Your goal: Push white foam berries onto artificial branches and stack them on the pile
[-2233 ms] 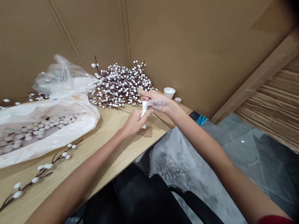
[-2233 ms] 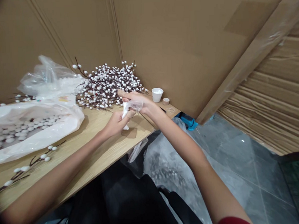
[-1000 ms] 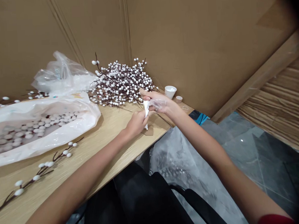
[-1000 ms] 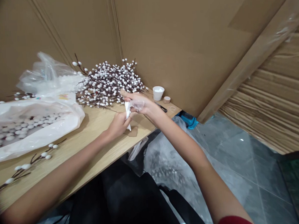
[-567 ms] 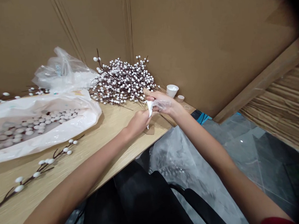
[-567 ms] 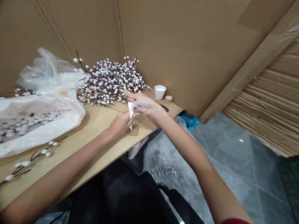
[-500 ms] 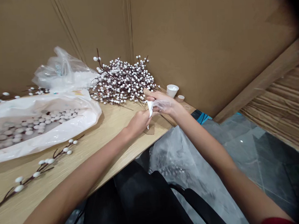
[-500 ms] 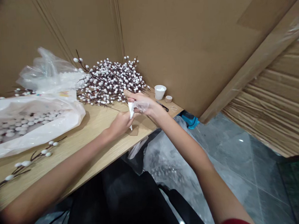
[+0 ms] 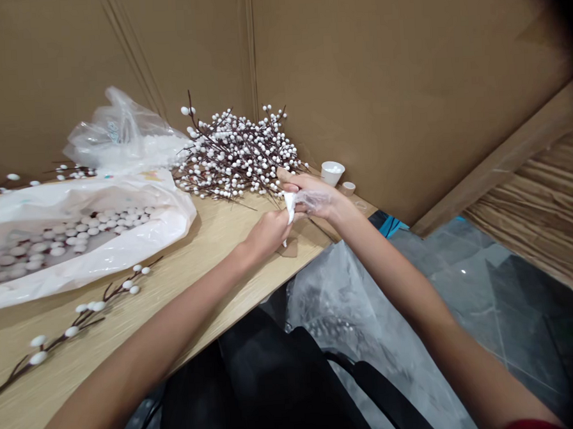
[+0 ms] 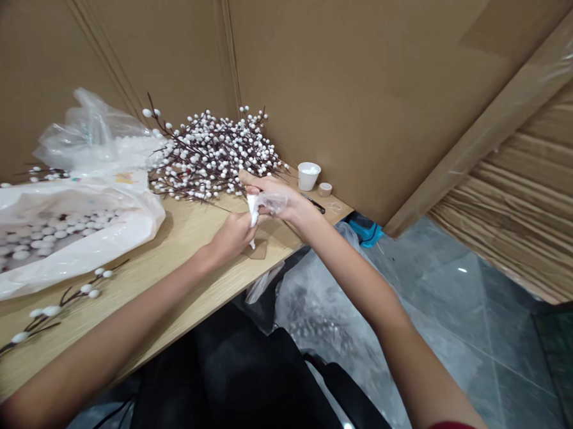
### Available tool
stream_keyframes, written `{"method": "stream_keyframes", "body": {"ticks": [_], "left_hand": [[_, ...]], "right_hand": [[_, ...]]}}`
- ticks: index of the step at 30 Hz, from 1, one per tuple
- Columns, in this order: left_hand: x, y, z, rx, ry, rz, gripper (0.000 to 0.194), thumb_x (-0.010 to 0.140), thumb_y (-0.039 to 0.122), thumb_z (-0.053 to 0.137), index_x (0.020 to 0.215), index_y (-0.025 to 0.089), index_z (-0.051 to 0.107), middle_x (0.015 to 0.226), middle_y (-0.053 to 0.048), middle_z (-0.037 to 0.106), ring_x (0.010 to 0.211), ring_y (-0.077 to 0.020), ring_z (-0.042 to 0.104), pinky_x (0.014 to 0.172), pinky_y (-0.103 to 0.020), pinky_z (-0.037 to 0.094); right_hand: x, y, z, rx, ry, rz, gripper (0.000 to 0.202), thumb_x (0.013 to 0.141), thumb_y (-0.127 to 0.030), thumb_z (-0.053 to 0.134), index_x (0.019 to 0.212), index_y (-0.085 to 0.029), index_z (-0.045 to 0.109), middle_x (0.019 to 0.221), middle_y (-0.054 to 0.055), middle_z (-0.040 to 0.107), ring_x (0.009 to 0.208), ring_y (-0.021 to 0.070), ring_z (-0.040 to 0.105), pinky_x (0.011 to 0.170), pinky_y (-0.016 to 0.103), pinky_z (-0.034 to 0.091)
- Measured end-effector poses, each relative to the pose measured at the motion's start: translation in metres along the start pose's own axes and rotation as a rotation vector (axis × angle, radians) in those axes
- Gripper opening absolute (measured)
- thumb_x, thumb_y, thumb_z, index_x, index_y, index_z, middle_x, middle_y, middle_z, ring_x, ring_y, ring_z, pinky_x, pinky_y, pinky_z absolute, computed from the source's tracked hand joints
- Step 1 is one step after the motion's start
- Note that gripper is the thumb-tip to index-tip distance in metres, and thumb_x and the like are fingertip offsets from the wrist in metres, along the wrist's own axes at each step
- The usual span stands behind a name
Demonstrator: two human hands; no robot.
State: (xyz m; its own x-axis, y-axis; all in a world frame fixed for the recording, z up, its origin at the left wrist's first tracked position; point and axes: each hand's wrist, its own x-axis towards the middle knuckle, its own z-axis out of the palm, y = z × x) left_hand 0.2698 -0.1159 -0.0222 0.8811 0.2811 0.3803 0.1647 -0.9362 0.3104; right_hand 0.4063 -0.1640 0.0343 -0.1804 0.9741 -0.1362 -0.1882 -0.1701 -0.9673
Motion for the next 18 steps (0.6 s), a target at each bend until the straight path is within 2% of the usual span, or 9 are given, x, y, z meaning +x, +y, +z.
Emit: {"method": "stream_keyframes", "body": {"ticks": [6,10,15,18], "left_hand": [[0.0006,0.0031,-0.0010,0.015,-0.014,-0.027,0.030,0.086,0.008,0.047,0.109,0.013,0.066,0.081,-0.010,0.072,0.073,-0.0230,0.068,0.065,-0.027,0.051],[0.0013,0.0046,-0.0010,0.009,-0.029,-0.028,0.028,0.084,0.008,0.049,0.105,0.012,0.067,0.081,-0.011,0.072,0.075,-0.0238,0.069,0.068,-0.029,0.052],[0.0013,0.0057,-0.0026,-0.023,-0.028,0.004,0.031,0.084,0.005,0.048,0.106,0.015,0.068,0.093,-0.010,0.073,0.082,-0.0227,0.069,0.073,-0.028,0.052],[0.0017,0.0054,-0.0036,-0.029,-0.018,0.012,0.032,0.084,0.004,0.047,0.104,0.016,0.069,0.094,-0.009,0.073,0.082,-0.0220,0.069,0.073,-0.027,0.051]], "right_hand": [[-0.0050,-0.0047,0.0057,0.029,0.115,-0.041,0.043,0.101,-0.033,0.027,0.059,-0.021,0.028,0.038,-0.009,0.029,0.028,0.0040,0.021,0.026,0.013,0.019],[-0.0081,-0.0052,0.0071,0.070,0.107,-0.030,0.042,0.100,-0.032,0.028,0.060,-0.021,0.029,0.039,-0.009,0.030,0.028,0.0036,0.021,0.026,0.012,0.021],[-0.0082,-0.0029,0.0052,0.088,0.083,-0.028,0.041,0.099,-0.037,0.032,0.061,-0.021,0.028,0.040,-0.009,0.030,0.028,0.0038,0.022,0.026,0.013,0.021],[-0.0070,-0.0043,0.0070,0.089,0.120,-0.044,0.040,0.099,-0.033,0.032,0.061,-0.021,0.027,0.040,-0.010,0.031,0.027,0.0033,0.022,0.025,0.013,0.021]]}}
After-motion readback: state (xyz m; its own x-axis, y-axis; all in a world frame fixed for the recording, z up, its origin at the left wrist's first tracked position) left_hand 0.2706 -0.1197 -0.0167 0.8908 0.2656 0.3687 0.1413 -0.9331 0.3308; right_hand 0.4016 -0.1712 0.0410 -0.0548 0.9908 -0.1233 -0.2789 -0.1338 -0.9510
